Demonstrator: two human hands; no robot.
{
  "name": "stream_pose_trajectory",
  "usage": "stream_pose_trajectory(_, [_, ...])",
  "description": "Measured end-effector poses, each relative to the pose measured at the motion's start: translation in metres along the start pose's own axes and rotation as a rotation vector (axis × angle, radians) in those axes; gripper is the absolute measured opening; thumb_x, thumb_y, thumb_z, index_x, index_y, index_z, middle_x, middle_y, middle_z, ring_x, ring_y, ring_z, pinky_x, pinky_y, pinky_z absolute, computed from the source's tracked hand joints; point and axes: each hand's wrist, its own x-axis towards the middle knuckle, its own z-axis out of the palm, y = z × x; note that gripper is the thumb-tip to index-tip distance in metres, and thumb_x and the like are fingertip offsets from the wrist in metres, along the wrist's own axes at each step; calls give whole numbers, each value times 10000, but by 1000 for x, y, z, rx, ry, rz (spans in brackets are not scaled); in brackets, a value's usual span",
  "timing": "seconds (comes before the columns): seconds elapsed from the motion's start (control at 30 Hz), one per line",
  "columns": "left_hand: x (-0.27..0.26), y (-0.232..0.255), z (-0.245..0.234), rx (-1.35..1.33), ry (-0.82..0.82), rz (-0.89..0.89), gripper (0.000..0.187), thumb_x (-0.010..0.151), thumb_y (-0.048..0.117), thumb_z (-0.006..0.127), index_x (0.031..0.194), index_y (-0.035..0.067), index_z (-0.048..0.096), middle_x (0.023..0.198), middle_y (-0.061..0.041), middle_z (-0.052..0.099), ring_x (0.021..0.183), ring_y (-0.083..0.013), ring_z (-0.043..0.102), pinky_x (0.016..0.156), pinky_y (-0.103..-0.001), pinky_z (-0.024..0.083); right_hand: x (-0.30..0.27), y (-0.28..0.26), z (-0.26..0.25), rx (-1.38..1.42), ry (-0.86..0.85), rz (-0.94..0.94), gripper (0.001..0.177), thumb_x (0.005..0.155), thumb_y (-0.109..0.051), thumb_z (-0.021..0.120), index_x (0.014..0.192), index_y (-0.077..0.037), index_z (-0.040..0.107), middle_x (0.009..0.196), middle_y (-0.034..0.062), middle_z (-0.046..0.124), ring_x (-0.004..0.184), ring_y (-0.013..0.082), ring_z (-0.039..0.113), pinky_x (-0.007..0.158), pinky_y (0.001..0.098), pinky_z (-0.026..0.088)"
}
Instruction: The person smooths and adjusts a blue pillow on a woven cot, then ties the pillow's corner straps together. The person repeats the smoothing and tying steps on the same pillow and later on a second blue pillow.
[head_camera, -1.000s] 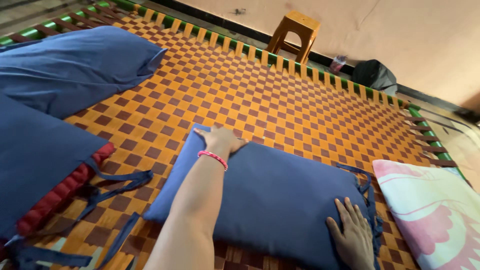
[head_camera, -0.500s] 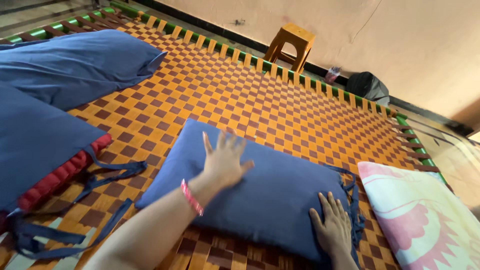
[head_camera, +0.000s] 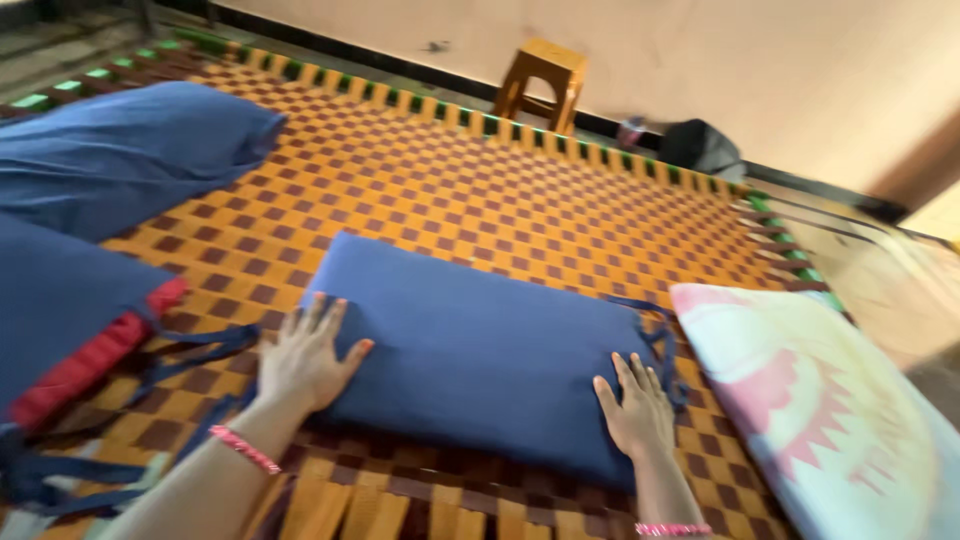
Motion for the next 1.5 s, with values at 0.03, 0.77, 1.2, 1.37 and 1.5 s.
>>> stream_pose_trajectory(0.03, [-1,4,-7,67,-15,-5,836,911,752,434,1587,292,262,1673,-19,171,1519,-327,164,1172,-661,174,1,10,-2,56,-3,42,690,950,-627,448,1550,-289,433,1662,38,325,1515,305,293,1211,423,277])
stream_pose_trajectory(0.77, [-59,173,68,-177,165,634,621,949,413,482,1514,157,457,1623,-86,373,1497,-303,212,1194,-620,44,-11,-15,-23,45,-41,-100,599,1003,-517,462,1533,-237,444,1644,72,317,1510,303,292,1212,461,242])
stream_pose_trajectory(1.2, [-73,253,-62,-190,-514,605,353,1014,300,481,1056,73,748,1044,-127,747,988,-302,711,905,-435,550,-27,39,-101,931,-526,244,600,999,-510,491,797,5,724,573,132,649,478,202,635,493,333,491])
stream_pose_trajectory(1.37, [-72,286,-35,-59,-831,632,347,939,206,498,880,32,792,835,-109,786,808,-241,781,798,-391,607,-18,37,-43,769,-910,382,532,991,-469,531,740,-31,699,562,124,659,459,207,583,463,324,437])
stream_pose_trajectory(1.5, [-73,298,2,10,-882,647,314,942,184,505,911,49,787,861,-92,809,797,-210,786,793,-379,615,-15,43,-27,779,-872,404,527,974,-467,554,731,-21,698,566,140,672,447,229,578,445,337,434])
